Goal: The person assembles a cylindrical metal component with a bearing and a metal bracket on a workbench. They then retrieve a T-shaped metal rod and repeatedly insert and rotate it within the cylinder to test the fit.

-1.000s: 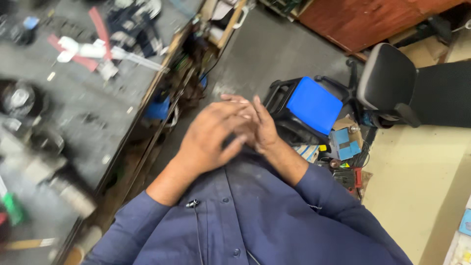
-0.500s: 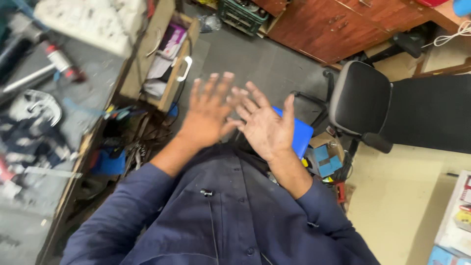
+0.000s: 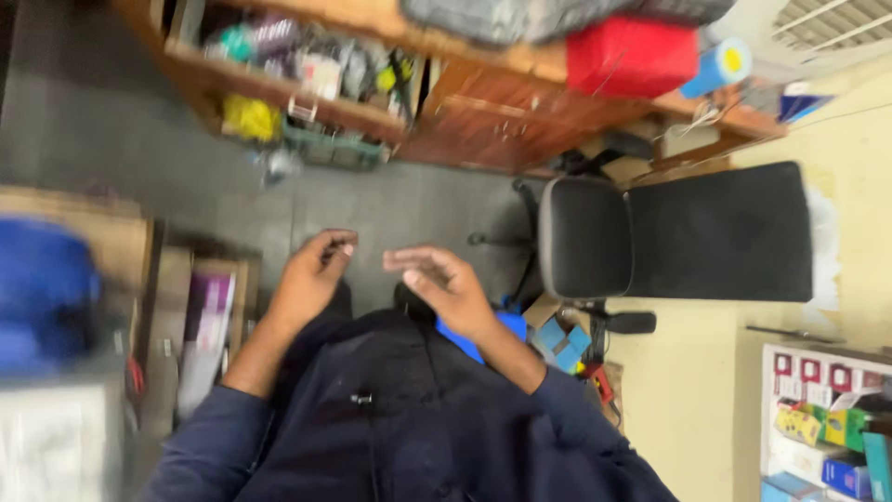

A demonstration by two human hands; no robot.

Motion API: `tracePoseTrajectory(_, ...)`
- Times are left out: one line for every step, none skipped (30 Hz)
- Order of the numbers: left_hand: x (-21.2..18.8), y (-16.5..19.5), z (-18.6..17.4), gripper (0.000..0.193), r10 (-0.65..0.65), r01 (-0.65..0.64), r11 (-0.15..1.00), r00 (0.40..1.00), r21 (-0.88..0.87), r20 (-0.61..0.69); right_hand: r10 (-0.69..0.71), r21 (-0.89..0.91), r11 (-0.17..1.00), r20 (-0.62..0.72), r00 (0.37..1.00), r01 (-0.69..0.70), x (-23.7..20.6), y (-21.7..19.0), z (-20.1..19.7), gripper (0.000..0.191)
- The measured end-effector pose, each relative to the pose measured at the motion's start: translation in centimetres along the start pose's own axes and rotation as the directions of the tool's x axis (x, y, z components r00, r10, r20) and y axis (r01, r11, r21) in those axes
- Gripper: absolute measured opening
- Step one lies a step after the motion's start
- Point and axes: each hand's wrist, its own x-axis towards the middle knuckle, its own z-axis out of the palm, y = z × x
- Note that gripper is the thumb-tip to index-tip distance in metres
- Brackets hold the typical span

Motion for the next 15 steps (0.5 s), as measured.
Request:
tracePoseTrajectory(3.4, 1.8, -0.5, 0.027, 0.025, -0.026, 0.999, 0.999, 0.047, 0.026, 0.039, -0.018, 0.999, -0.027, 0.999, -0.039, 2.5, -1.0, -0.5, 0.035)
tracePoseTrajectory(6.6, 3.6, -0.8, 0.027, 0.079, -0.082, 0.992, 0.996, 0.101, 0.037, 0.045, -0.045, 0.998, -0.048, 0.998, -0.047, 4.9, -1.9, -0.9, 0.032)
tracePoseTrajectory(10.8, 5.4, -1.2, 0.027, 0.132, -0.137, 0.979, 0.990, 0.149, 0.044, 0.052, -0.075, 0.996, -0.069, 0.996, -0.058, 7.3, -2.8, -1.4, 0.030)
tracePoseTrajectory(14.8, 7.2, -1.6, 0.027, 0.198, -0.204, 0.972, 0.978, 0.116, 0.064, 0.003, -0.133, 0.991, -0.083, 0.997, -0.014, 9.5, -3.7, -1.9, 0.029)
tracePoseTrajectory(17.0, 8.4, -1.6, 0.027, 0.213, -0.220, 0.972, 0.972, 0.077, 0.096, 0.003, -0.167, 0.986, -0.100, 0.995, -0.020, 11.2, -4.3, -2.3, 0.028)
tracePoseTrajectory(18.9, 9.5, -1.6, 0.028, 0.202, -0.208, 0.978, 0.971, 0.034, 0.129, 0.030, -0.189, 0.981, -0.114, 0.993, -0.051, 12.9, -4.8, -2.9, 0.027)
tracePoseTrajectory(20.4, 10.4, -1.4, 0.027, 0.161, -0.162, 0.987, 0.978, -0.009, 0.133, 0.072, -0.132, 0.987, -0.125, 0.990, -0.089, 14.4, -5.0, -3.3, 0.027)
tracePoseTrajectory(22.4, 11.3, -1.1, 0.026, 0.149, -0.145, 0.989, 0.980, -0.044, 0.131, 0.083, -0.084, 0.992, -0.134, 0.987, -0.095, 15.8, -5.0, -4.0, 0.027)
tracePoseTrajectory(25.2, 12.2, -1.5, 0.026, 0.157, -0.148, 0.986, 0.981, -0.082, 0.117, 0.075, -0.049, 0.995, -0.136, 0.988, -0.082, 17.5, -4.8, -4.7, 0.027)
tracePoseTrajectory(27.5, 12.9, -1.9, 0.025, 0.172, -0.167, 0.984, 0.981, -0.058, 0.091, 0.092, -0.047, 0.994, -0.120, 0.989, -0.098, 19.0, -4.4, -5.5, 0.027)
tracePoseTrajectory(29.0, 13.5, -2.3, 0.024, 0.188, -0.186, 0.982, 0.980, -0.035, 0.067, 0.108, -0.046, 0.993, -0.108, 0.988, -0.113, 20.6, -3.9, -6.4, 0.026)
tracePoseTrajectory(31.0, 14.0, -3.1, 0.023, 0.196, -0.195, 0.981, 0.979, -0.008, 0.050, 0.131, -0.035, 0.990, -0.101, 0.986, -0.135, 22.4, -3.4, -7.3, 0.026)
tracePoseTrajectory(32.8, 14.5, -4.1, 0.024, 0.216, -0.215, 0.976, 0.976, -0.022, 0.034, 0.125, -0.027, 0.991, -0.091, 0.988, -0.128, 24.2, -3.0, -8.2, 0.025)
tracePoseTrajectory(34.5, 14.8, -5.3, 0.025, 0.232, -0.231, 0.972, 0.973, -0.033, 0.019, 0.122, -0.014, 0.992, -0.080, 0.989, -0.123, 26.3, -2.7, -9.2, 0.025)
tracePoseTrajectory(36.6, 15.3, -6.8, 0.026, 0.253, -0.253, 0.967, 0.967, -0.040, 0.000, 0.110, -0.002, 0.994, -0.067, 0.992, -0.110, 28.5, -2.6, -10.2, 0.025)
